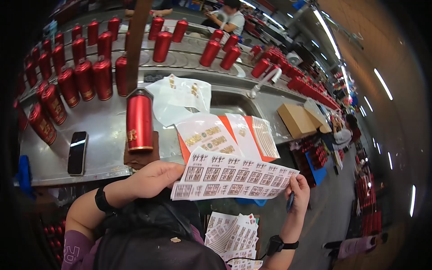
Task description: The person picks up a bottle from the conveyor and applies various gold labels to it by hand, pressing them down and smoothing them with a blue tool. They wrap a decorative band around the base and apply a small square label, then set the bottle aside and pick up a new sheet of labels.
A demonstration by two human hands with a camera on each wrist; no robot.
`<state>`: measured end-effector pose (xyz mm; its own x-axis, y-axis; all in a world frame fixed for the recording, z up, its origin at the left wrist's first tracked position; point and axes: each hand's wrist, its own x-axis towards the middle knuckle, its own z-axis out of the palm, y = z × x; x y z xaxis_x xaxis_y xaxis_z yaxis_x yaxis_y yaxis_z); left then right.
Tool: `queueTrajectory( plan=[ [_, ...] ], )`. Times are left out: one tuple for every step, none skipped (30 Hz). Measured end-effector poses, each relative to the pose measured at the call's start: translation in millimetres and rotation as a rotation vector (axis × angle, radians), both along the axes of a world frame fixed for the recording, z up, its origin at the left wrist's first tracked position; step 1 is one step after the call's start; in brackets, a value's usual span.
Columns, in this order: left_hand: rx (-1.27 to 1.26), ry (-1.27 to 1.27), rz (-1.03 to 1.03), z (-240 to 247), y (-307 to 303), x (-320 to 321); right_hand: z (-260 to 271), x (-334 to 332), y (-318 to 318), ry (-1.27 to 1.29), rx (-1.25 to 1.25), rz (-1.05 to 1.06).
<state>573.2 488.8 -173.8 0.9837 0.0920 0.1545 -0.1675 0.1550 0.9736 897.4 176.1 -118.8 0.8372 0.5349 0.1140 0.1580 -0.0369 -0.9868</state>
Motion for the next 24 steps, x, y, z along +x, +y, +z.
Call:
queueTrajectory(
  plan=[
    [-0.199, 0.048, 0.001, 3.7, 1.3, -3.6, -4.0, 2.7, 8.5, 0.026, 0.003, -0.028],
    [-0.4, 0.091, -0.003, 7.6, 2.7, -5.4, -7.7, 5.2, 17.2, 0.026, 0.0, -0.01],
    [-0.345, 0.063, 0.031, 7.3, 4.6, -5.0, -11.8, 7.7, 24.5, 0.062, 0.0, -0.016],
    [-0.344, 0.061, 0.042, 6.0, 5.3, -3.2, -15.6, 10.6, 30.9, 0.098, 0.003, -0.024],
    [-0.241, -0.031, 0.102, 4.0, 5.4, -0.8, -17.9, 11.7, 38.3, 0.095, -0.017, 0.021],
    [-0.137, -0.122, 0.157, 2.3, 7.1, 2.3, -18.7, 12.7, 45.1, 0.095, -0.013, 0.028],
    [-0.069, -0.065, 0.219, 0.4, 12.7, 4.0, -19.3, 12.2, 51.3, 0.116, -0.043, 0.065],
    [-0.063, -0.066, 0.221, 1.3, 18.3, 5.9, -18.2, 11.4, 57.6, 0.135, -0.072, 0.099],
    [-0.051, -0.013, 0.286, 2.8, 23.5, 8.7, -15.1, 10.3, 63.0, 0.139, -0.114, 0.142],
    [-0.038, 0.041, 0.349, 4.2, 28.8, 11.3, -12.0, 7.3, 69.0, 0.139, -0.108, 0.14],
    [-0.032, 0.056, 0.38, 7.4, 35.6, 12.5, -5.7, -1.4, 79.5, 0.144, -0.175, 0.159],
    [-0.026, 0.058, 0.372, 8.7, 41.6, 13.8, -2.3, -3.6, 86.3, 0.15, -0.243, 0.175],
    [-0.019, 0.076, 0.418, 9.1, 47.3, 15.3, -4.1, 3.3, 88.3, 0.131, -0.301, 0.215],
    [-0.012, 0.094, 0.458, 9.4, 53.4, 17.0, -5.7, 9.8, 91.9, 0.136, -0.296, 0.201],
    [0.014, 0.098, 0.47, 9.4, 60.4, 17.1, -7.4, 15.3, 96.3, 0.088, -0.323, 0.225],
    [0.019, 0.103, 0.45, 7.8, 65.6, 17.0, -8.0, 19.5, 101.2, 0.043, -0.349, 0.248],
    [-0.02, 0.11, 0.481, 6.0, 70.5, 16.6, -3.1, 19.8, 107.3, 0.063, -0.349, 0.245],
    [-0.059, 0.118, 0.512, 5.7, 74.7, 16.9, -2.5, 22.6, 112.9, 0.073, -0.342, 0.228],
    [-0.101, 0.125, 0.529, 6.1, 76.2, 17.0, -2.4, 25.3, 118.5, 0.052, -0.318, 0.26],
    [-0.091, 0.131, 0.515, 4.6, 79.0, 16.5, -1.8, 28.0, 124.9, 0.03, -0.293, 0.293],
    [-0.084, 0.131, 0.543, 2.7, 81.9, 15.2, 1.0, 29.2, 131.3, 0.004, -0.327, 0.303],
    [-0.078, 0.13, 0.573, 1.7, 84.1, 14.3, 3.1, 30.7, 137.0, 0.011, -0.319, 0.292],
    [-0.072, 0.115, 0.59, 2.3, 85.2, 13.3, 4.6, 32.4, 143.1, -0.027, -0.342, 0.317],
    [-0.064, 0.121, 0.584, 0.9, 86.4, 12.0, 5.5, 33.8, 148.6, -0.065, -0.365, 0.345]
  ],
)
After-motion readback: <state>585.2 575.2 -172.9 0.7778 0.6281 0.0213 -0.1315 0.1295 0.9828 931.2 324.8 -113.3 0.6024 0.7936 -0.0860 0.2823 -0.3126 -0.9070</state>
